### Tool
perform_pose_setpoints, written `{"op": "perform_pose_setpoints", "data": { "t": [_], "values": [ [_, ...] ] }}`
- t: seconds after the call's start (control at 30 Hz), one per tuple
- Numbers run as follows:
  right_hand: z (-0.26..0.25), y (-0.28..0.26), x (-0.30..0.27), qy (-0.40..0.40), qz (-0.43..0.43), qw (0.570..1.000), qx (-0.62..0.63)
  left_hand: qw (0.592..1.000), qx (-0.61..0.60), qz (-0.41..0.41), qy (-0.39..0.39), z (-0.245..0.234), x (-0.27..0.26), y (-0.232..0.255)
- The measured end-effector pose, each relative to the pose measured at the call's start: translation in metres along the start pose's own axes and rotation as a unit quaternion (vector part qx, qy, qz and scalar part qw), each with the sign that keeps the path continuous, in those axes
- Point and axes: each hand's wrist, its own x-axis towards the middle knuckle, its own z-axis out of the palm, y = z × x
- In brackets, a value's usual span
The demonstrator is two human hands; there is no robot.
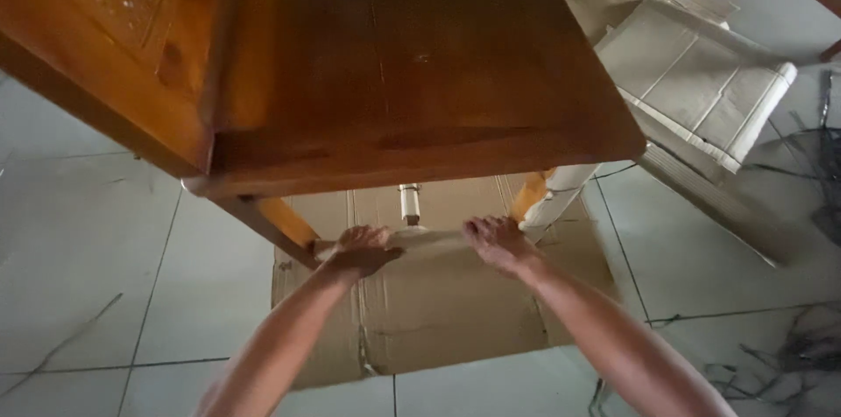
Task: Wrapping a wooden chair leg with protective foam and securing it with plastic ties
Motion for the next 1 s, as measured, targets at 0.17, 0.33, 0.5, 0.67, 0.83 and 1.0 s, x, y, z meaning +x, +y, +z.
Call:
{"op": "perform_pose_setpoints", "data": {
  "t": [0.17, 0.33, 0.5, 0.67, 0.83, 1.0],
  "values": [
    [-0.083, -0.032, -0.006, -0.019, 0.011, 0.999, 0.037, 0.997, 0.056, 0.052, -0.002, -0.035, -0.051, 0.021],
    [-0.126, -0.046, -0.023, 0.031, 0.002, 0.999, -0.03, 0.987, 0.114, 0.106, 0.043, -0.044, -0.047, 0.026],
    [-0.203, -0.048, -0.072, 0.022, -0.119, 0.958, -0.258, 0.994, 0.08, 0.05, 0.056, -0.067, -0.116, 0.072],
    [-0.268, -0.03, -0.148, -0.191, 0.169, 0.84, 0.478, 0.96, 0.153, 0.115, 0.205, -0.029, -0.063, 0.078],
    [-0.141, 0.05, -0.278, -0.261, 0.12, 0.948, 0.134, 0.885, 0.225, 0.296, 0.281, -0.019, -0.083, 0.133],
    [-0.123, 0.074, -0.367, -0.25, 0.372, 0.842, 0.301, 0.837, 0.383, 0.347, 0.182, -0.022, -0.13, 0.205]
  ]
}}
